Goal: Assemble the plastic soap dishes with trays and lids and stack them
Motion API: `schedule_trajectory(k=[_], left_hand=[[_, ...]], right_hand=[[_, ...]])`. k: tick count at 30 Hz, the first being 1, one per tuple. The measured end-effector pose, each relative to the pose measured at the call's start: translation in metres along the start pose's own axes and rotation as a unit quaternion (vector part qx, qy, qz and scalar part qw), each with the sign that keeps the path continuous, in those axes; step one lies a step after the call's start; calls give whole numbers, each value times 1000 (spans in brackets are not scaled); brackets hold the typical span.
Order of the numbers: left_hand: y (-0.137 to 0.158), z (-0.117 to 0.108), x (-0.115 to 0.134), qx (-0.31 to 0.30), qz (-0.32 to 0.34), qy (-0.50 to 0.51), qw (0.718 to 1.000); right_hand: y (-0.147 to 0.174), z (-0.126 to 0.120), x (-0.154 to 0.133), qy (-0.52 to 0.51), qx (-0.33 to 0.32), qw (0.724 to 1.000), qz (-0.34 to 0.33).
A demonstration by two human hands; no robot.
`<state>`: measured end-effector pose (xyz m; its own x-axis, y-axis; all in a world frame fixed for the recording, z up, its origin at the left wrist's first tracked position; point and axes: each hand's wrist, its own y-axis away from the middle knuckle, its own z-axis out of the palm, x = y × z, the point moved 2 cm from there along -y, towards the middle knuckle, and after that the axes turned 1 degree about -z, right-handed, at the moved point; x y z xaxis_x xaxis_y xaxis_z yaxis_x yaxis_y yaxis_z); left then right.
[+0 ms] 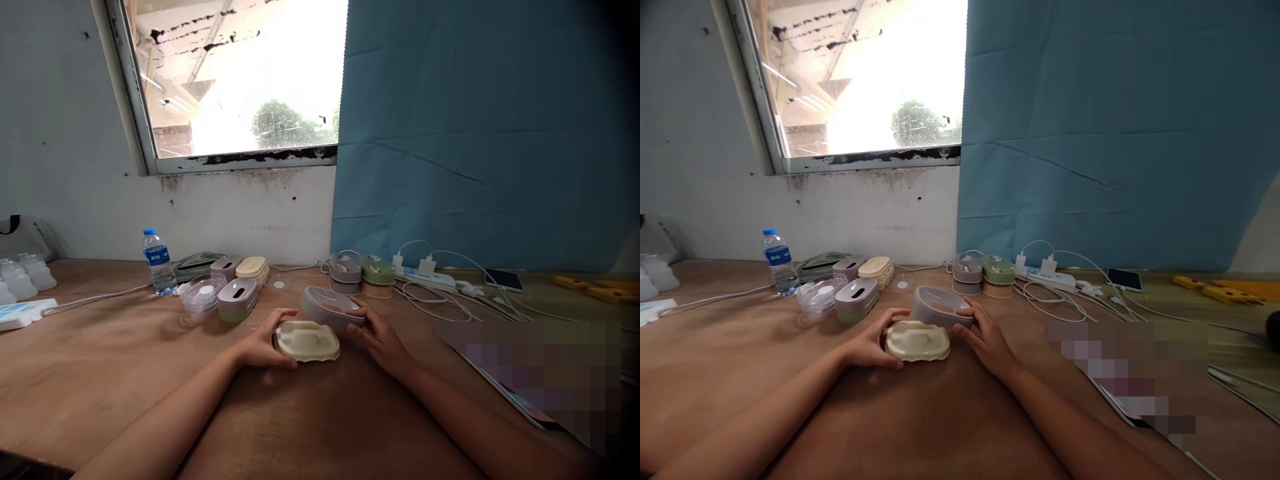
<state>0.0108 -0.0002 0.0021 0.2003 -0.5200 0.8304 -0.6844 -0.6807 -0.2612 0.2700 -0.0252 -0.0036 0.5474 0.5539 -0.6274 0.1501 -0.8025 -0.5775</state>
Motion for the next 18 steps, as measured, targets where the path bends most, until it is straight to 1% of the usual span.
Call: schedule_trajectory(k=[3,5,7,9,13,15,18], left_hand=[[21,-9,12,3,31,-89,996],[40,-17,18,16,39,-128,991],[62,-26,22,35,28,-138,989],[86,-36,23,56,8,-130,990],[127,-52,23,112,-54,-98,987],[141,-56,21,145,-93,-89,981],[150,-56,18,178,-140,-87,970]], right_hand=[[0,1,3,-24,-17,999,13],[-4,5,3,-37,-50,998,12],[-11,14,1,-44,-98,994,6],[-21,28,-2,-34,-143,989,-16],[-52,62,-8,4,-222,970,-98],[-72,78,-8,9,-235,965,-120],[-108,98,-1,21,-195,975,-109]])
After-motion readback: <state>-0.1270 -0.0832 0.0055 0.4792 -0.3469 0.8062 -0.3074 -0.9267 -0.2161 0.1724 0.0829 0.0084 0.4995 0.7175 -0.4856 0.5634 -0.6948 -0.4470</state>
